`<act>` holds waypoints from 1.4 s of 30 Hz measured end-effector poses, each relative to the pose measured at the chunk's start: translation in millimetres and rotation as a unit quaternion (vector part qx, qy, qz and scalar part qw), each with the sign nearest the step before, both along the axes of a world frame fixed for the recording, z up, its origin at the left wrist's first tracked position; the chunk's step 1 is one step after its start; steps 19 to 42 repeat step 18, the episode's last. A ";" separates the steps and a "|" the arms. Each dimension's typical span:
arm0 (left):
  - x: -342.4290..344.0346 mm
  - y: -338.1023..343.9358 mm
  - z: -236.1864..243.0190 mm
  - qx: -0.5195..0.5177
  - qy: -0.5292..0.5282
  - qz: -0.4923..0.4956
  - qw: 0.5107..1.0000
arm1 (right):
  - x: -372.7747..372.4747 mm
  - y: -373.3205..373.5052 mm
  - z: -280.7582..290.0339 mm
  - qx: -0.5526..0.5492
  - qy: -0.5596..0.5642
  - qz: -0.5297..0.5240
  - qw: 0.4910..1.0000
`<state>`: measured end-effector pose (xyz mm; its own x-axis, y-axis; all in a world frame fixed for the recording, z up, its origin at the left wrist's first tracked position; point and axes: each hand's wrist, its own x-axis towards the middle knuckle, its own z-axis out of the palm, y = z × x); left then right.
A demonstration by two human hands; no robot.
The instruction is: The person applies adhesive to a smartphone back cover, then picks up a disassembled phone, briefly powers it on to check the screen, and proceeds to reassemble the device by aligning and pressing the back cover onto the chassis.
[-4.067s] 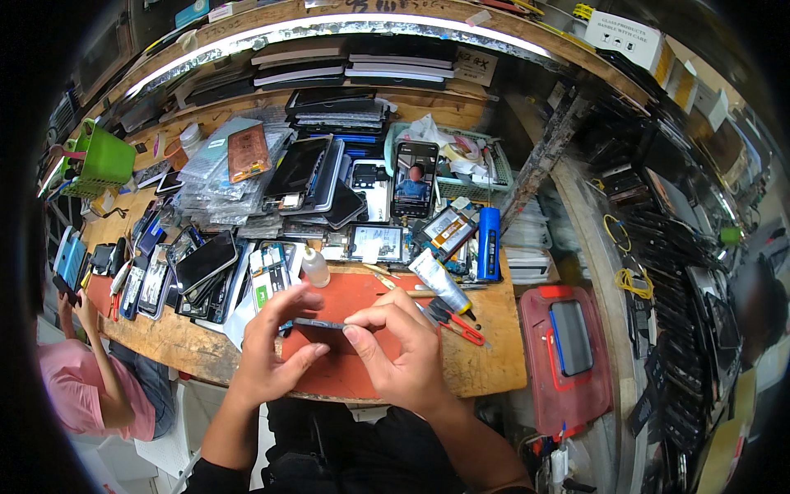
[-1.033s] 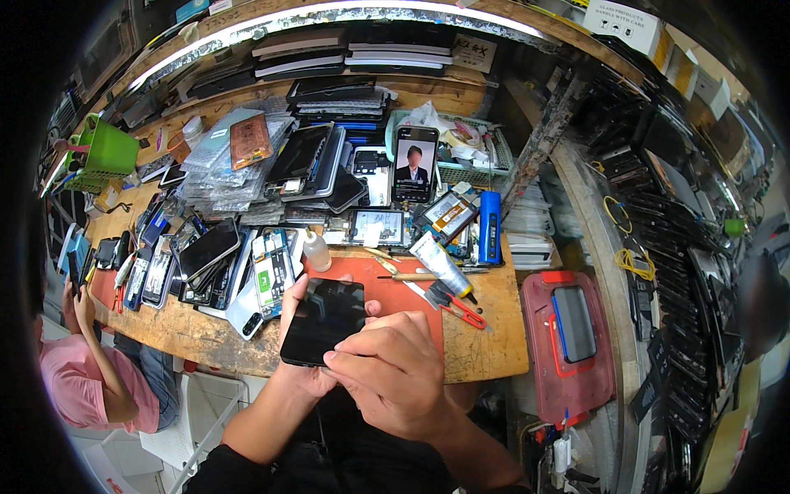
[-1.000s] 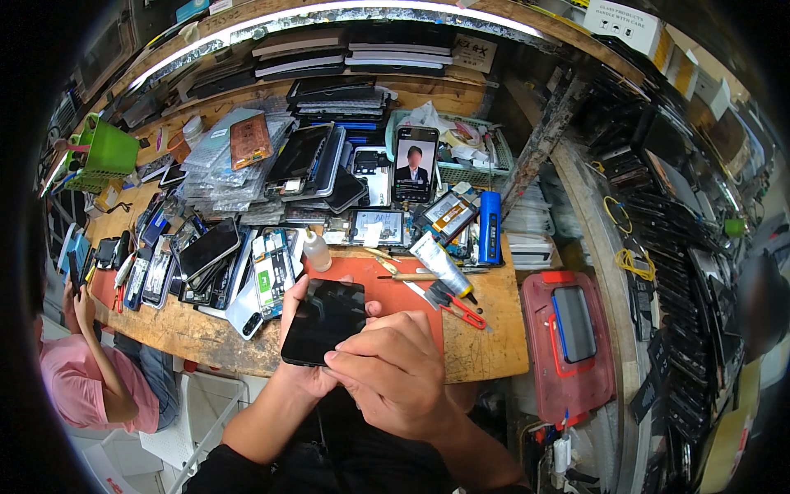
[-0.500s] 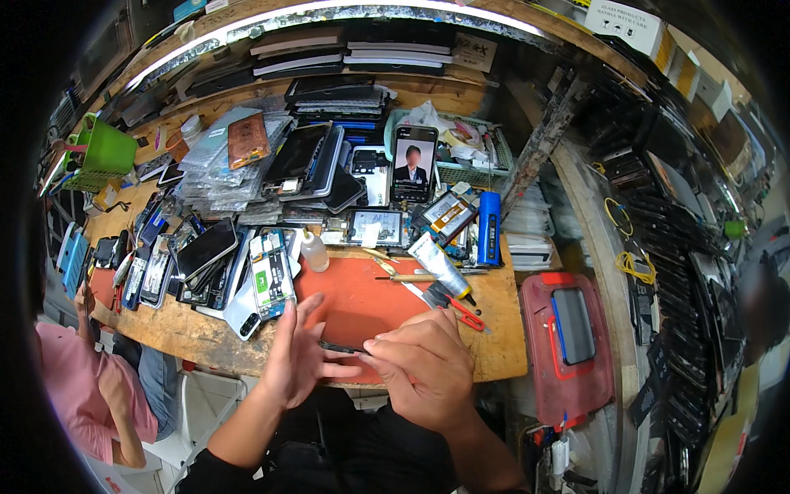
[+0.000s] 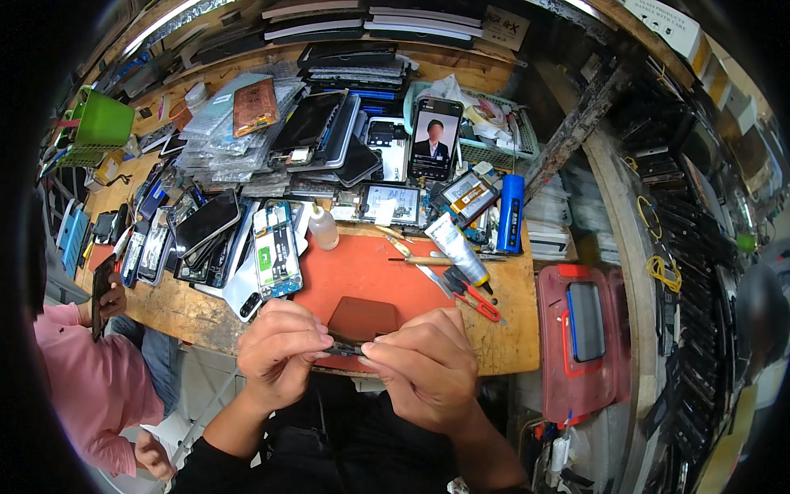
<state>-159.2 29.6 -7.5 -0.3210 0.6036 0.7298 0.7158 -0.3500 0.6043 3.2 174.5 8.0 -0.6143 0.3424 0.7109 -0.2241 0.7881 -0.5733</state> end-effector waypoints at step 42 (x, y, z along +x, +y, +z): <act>-13.8 -1.6 -5.1 -0.015 0.089 -0.008 0.996 | -4.0 -1.5 5.0 0.033 -0.025 0.016 0.999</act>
